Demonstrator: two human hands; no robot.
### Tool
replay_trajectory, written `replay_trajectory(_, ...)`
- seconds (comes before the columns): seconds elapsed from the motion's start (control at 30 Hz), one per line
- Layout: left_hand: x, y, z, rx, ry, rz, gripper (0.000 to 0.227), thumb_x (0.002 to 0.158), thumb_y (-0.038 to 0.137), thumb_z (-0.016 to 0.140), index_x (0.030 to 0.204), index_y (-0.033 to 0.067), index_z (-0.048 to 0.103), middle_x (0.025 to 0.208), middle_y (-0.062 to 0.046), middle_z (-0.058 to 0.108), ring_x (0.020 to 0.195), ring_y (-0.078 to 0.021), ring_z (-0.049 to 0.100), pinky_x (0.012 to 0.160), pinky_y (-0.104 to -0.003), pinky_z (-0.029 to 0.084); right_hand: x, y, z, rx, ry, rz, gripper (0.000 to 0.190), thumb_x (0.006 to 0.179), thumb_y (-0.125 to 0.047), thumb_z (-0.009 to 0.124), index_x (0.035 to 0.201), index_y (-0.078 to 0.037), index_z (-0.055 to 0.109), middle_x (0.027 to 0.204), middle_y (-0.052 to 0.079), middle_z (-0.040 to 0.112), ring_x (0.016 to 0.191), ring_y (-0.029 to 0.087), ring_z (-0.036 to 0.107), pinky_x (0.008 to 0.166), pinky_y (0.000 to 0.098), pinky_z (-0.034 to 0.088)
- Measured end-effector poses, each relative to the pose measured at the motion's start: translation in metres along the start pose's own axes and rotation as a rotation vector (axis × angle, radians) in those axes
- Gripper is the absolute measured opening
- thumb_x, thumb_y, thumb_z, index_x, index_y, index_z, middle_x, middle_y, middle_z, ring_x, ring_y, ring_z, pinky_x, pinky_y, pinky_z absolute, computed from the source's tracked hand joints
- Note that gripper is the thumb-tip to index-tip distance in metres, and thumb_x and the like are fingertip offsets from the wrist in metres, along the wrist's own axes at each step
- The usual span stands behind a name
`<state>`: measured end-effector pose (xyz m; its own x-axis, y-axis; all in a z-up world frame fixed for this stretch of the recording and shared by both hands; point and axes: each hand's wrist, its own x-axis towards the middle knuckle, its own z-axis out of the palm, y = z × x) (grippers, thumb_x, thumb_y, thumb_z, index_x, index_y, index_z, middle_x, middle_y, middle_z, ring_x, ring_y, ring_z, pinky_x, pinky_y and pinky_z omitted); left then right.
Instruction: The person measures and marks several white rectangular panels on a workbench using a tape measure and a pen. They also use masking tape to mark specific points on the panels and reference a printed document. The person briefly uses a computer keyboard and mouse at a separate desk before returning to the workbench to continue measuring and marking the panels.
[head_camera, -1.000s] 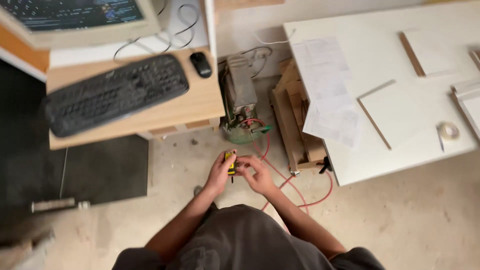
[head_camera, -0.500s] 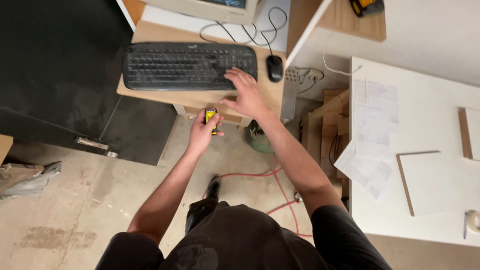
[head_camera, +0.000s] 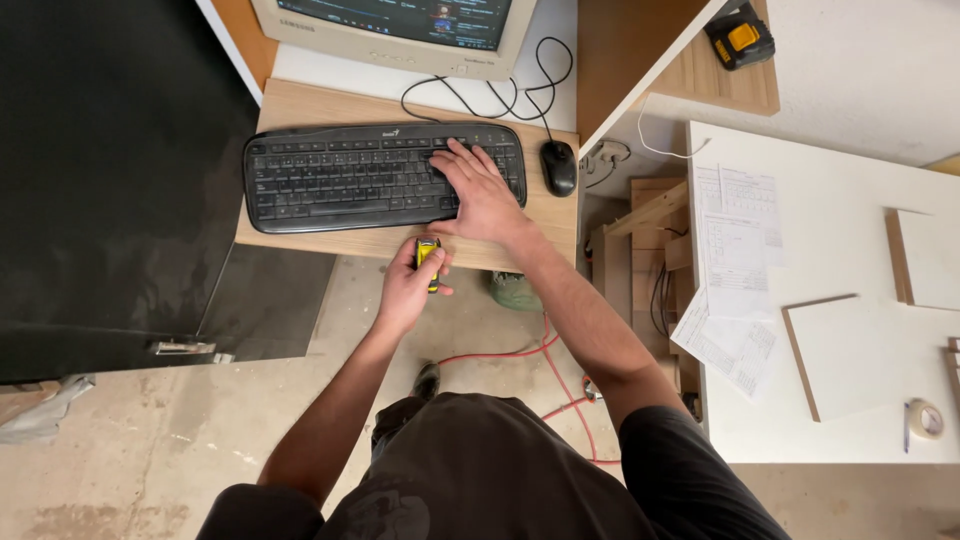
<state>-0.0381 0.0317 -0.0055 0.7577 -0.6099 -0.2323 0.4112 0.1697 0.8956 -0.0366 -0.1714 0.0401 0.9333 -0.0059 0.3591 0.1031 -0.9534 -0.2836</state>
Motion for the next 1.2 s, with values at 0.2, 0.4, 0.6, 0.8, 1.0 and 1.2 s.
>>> replay_trajectory(0.2,0.011,0.018,0.008,0.054,-0.070,0.041,0.029,0.095,0.012,0.071,0.121,0.0019,0.063,0.096,-0.019,0.072,0.082,-0.0216,0.070,0.057,-0.042,0.069,-0.031,0.018,-0.034,-0.004,0.217,0.066,0.100,0.059,-0.062,0.094,0.135,-0.009,0.057,0.137,0.011,0.060,0.140,0.034,0.049,0.116,0.0573,0.035)
replay_trajectory(0.4,0.023,0.026,0.007,0.106,-0.100,0.105,0.027,0.094,0.012,0.073,0.118,0.0018,0.066,0.082,-0.018,0.071,0.062,-0.0237,0.073,0.052,-0.036,0.068,-0.050,0.046,-0.024,-0.043,0.314,0.026,0.089,0.063,-0.074,0.087,0.123,-0.012,0.064,0.131,0.006,0.063,0.136,0.030,0.055,0.116,0.0499,0.038)
replay_trajectory(0.6,0.025,0.014,0.002,0.090,-0.097,0.124,0.028,0.092,0.008,0.073,0.116,-0.0042,0.067,0.092,-0.026,0.071,0.076,-0.0301,0.073,0.059,-0.044,0.069,-0.055,0.053,-0.016,0.011,0.351,-0.024,0.073,0.067,-0.066,0.090,0.113,-0.013,0.069,0.127,0.006,0.065,0.131,0.032,0.059,0.114,0.0492,0.040)
replay_trajectory(0.8,0.026,0.007,0.001,0.113,-0.081,0.134,0.026,0.092,0.009,0.074,0.115,-0.0031,0.068,0.090,-0.024,0.071,0.070,-0.0293,0.073,0.060,-0.042,0.069,-0.048,0.046,-0.019,0.048,0.259,0.014,0.073,0.066,-0.065,0.089,0.114,-0.016,0.064,0.131,0.003,0.068,0.138,0.027,0.054,0.117,0.0495,0.035)
replay_trajectory(1.0,0.024,0.009,0.002,0.110,-0.078,0.147,0.026,0.092,0.010,0.074,0.114,-0.0028,0.068,0.089,-0.024,0.071,0.069,-0.0301,0.073,0.060,-0.041,0.070,-0.051,0.049,-0.021,-0.041,0.292,-0.006,0.074,0.066,-0.068,0.089,0.116,-0.017,0.070,0.134,0.002,0.066,0.140,0.028,0.052,0.116,0.0484,0.037)
replay_trajectory(1.2,0.027,0.004,0.002,0.133,-0.069,0.145,0.026,0.091,0.010,0.074,0.113,-0.0026,0.068,0.089,-0.025,0.072,0.066,-0.0309,0.074,0.059,-0.039,0.069,-0.047,0.049,-0.023,0.029,0.271,0.061,0.090,0.060,-0.076,0.087,0.122,-0.016,0.064,0.137,0.005,0.063,0.141,0.029,0.051,0.119,0.0490,0.034)
